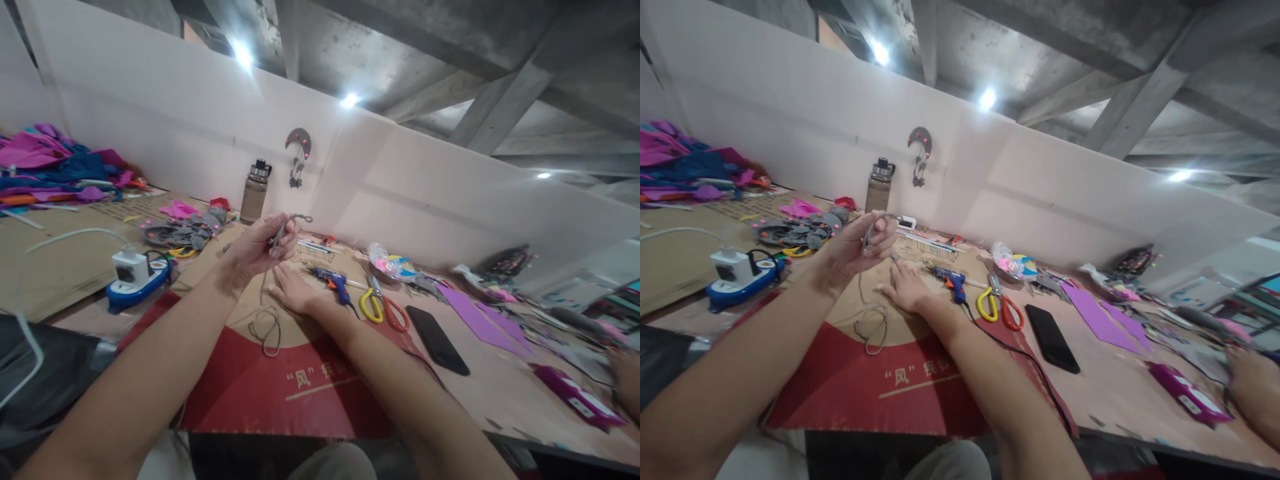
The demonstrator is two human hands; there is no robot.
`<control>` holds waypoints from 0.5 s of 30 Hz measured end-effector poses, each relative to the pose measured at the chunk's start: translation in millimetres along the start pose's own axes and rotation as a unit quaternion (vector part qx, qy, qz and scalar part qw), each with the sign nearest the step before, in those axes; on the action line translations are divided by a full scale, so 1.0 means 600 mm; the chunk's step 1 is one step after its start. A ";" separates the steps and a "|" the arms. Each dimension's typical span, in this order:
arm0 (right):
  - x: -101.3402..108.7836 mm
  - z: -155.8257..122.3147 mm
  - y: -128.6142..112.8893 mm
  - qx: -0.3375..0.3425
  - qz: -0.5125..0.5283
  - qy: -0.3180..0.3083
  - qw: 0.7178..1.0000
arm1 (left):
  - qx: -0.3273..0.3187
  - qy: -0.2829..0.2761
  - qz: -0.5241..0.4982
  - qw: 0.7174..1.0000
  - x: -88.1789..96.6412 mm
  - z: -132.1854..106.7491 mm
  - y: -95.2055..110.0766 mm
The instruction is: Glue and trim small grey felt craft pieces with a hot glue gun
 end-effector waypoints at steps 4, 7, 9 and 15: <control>0.003 -0.070 -0.100 0.085 0.062 -0.053 0.993 | -0.016 0.031 0.003 0.999 0.002 -0.006 0.013; 0.041 -0.142 -0.187 0.198 0.213 -0.087 0.953 | -0.057 0.061 -0.008 0.996 0.001 -0.019 0.039; 0.064 -0.164 -0.206 0.224 0.331 -0.111 0.910 | -0.093 0.084 -0.024 0.992 0.004 -0.030 0.062; 0.085 -0.070 -0.042 0.034 0.253 0.099 0.962 | -0.205 0.010 -0.180 0.962 -0.011 -0.054 0.127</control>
Point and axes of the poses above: each hand's wrist, its own z-axis towards the middle knuckle, its own x-axis out of the back of the hand, y = z × x, the point moved 10 cm from there along z, towards the middle knuckle, and after that the axes turned 2 degrees about -z, right-handed, at the moved point
